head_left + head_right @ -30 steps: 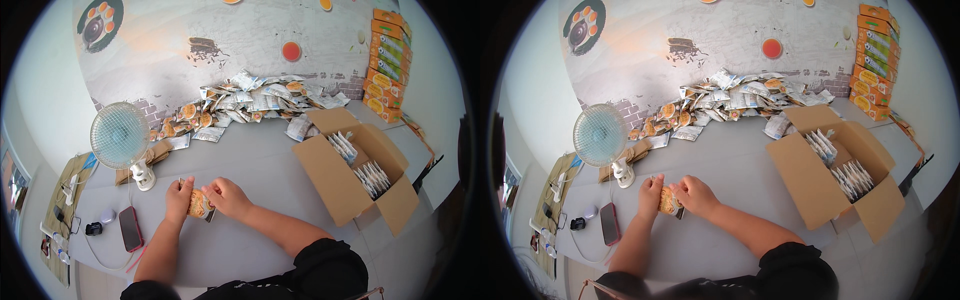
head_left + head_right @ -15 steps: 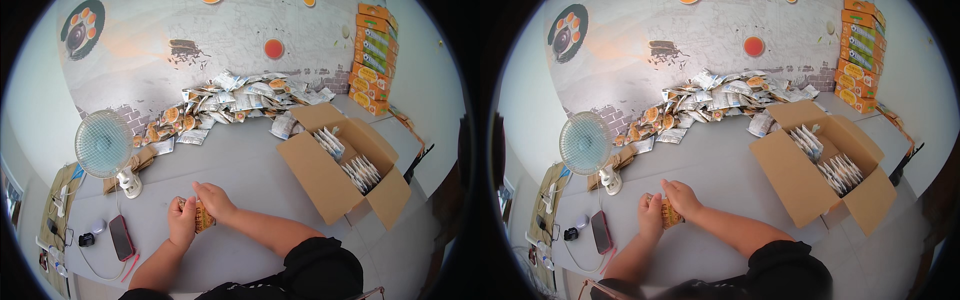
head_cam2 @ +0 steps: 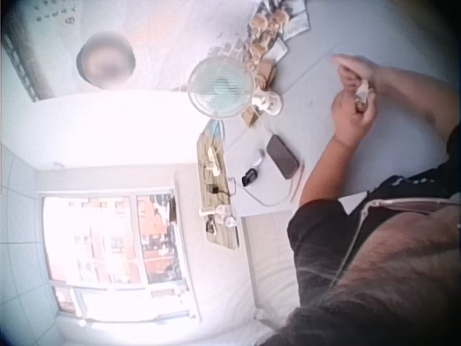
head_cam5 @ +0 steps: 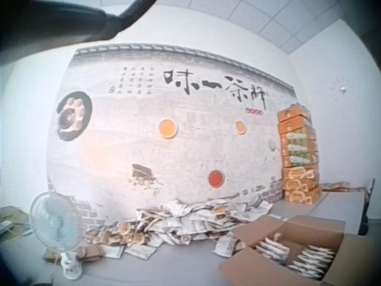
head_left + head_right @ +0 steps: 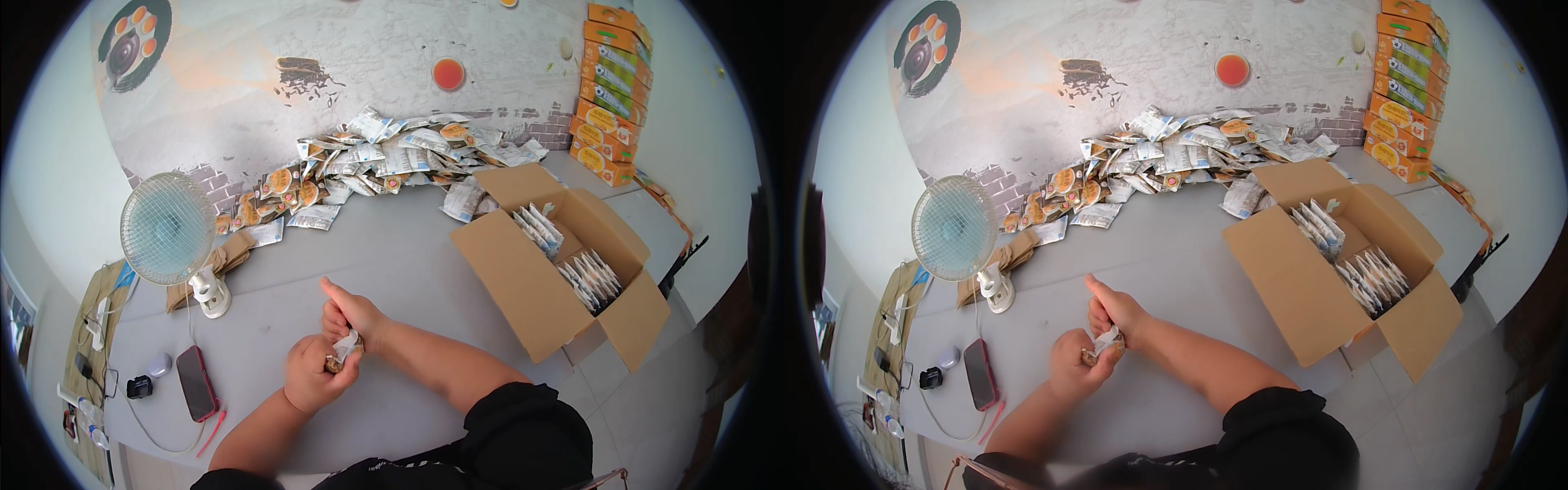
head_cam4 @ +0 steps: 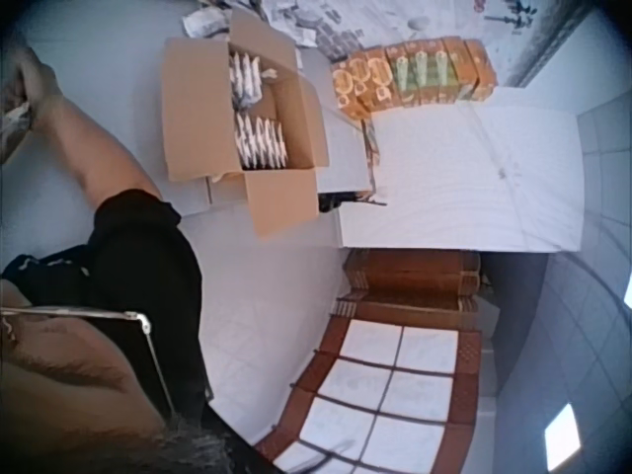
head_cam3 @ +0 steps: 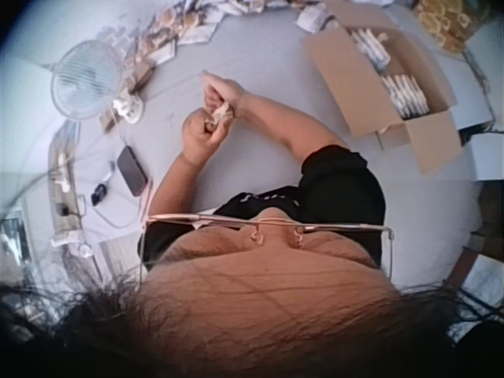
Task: The person takes sachets from a large pile and packs them into a cardboard box one by one.
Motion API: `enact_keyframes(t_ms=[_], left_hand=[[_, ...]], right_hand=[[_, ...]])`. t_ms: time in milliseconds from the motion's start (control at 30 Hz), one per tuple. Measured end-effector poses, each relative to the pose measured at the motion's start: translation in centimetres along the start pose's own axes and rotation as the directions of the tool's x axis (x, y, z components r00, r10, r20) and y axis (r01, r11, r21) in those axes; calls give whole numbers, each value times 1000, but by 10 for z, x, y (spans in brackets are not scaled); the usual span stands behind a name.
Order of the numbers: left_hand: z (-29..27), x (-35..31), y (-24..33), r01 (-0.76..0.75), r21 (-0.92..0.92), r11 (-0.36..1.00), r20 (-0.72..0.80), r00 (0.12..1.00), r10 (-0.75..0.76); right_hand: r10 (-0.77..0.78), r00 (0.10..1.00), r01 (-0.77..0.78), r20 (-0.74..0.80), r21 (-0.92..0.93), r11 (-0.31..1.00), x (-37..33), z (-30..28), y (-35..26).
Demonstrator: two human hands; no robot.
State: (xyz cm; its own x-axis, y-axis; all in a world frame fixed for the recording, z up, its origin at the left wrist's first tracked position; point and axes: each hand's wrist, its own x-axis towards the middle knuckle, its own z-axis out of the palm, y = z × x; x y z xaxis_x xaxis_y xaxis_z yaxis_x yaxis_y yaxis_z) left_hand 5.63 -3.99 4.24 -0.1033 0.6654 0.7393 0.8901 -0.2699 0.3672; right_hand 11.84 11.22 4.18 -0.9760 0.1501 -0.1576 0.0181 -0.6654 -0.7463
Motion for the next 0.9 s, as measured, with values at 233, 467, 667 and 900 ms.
enact_keyframes(t_ms=[233,467,667,900], left_hand=[[2,29,-27,287,-945,157,-17,438,-899],[14,17,-29,282,-914,291,-113,512,-852],[14,8,-18,359,-812,461,-45,748,-662],[8,8,-19,284,-868,407,-39,778,-627]], right_hand=[[-152,891,178,-427,21,984,23,-13,29],[-245,832,222,-497,-107,969,26,7,54],[-186,862,270,-472,116,956,6,19,42],[-173,917,251,-360,181,951,6,19,41]])
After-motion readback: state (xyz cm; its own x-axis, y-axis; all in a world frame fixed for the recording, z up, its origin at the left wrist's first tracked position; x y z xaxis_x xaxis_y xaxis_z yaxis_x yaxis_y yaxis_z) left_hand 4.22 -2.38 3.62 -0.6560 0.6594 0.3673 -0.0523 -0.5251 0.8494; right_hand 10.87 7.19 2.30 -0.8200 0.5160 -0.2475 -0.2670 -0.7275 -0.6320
